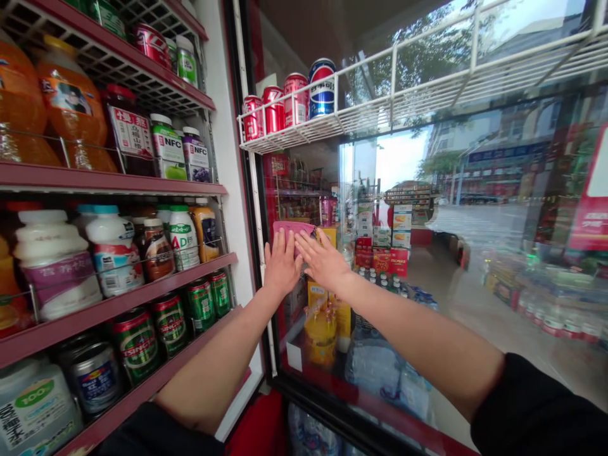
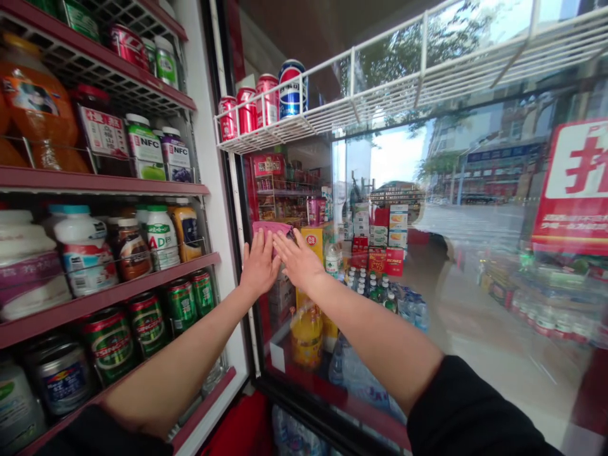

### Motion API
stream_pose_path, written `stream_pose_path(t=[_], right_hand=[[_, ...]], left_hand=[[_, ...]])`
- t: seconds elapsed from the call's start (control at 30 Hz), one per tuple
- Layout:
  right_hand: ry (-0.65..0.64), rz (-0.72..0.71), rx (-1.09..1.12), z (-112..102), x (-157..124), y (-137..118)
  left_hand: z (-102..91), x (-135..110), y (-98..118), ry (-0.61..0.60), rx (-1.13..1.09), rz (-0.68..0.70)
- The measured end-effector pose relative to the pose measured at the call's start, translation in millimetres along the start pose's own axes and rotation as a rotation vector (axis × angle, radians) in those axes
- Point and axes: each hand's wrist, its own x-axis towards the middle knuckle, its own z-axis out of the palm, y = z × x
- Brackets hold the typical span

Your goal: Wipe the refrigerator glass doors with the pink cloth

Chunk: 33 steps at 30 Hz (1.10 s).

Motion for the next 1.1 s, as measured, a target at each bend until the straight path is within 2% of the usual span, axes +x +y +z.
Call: stream_pose_path(t=[0.27, 0.57, 0.73, 0.83, 0.9, 1.0, 1.1], right_hand=[[-0.006, 0.04, -0.022, -18.6, -42.5, 21.8], [0.146, 0.102, -0.021, -23.3, -99.0, 47.9], [0.171, 0.096, -0.012, -27.9, -121.2, 48.0], [0.1, 0.05, -0.043, -32.0, -116.9, 43.8], [0.02, 0.025, -0.091, -35.8, -106.2, 40.8], [-0.082, 0.005, -0.162, -38.5, -82.1, 35.2], [-0.12, -0.006, -0.207, -31.3, -54.1, 26.9]], left_hand=[[-2.7, -4.7, 48.5, 0.017, 0.012, 0.02], [-14.1, -9.1, 112.6, -0.004, 0.071, 0.02], [-19.6, -13.8, 140.3, -0.009, 0.066, 0.04], [-20.3, -13.9, 140.4, -0.018, 0.07, 0.063], [-19.4, -12.4, 131.8, -0.038, 0.072, 0.082], [-17.4, -8.7, 107.5, -0.06, 0.064, 0.049], [-16.4, -4.6, 75.8, -0.062, 0.062, 0.015]])
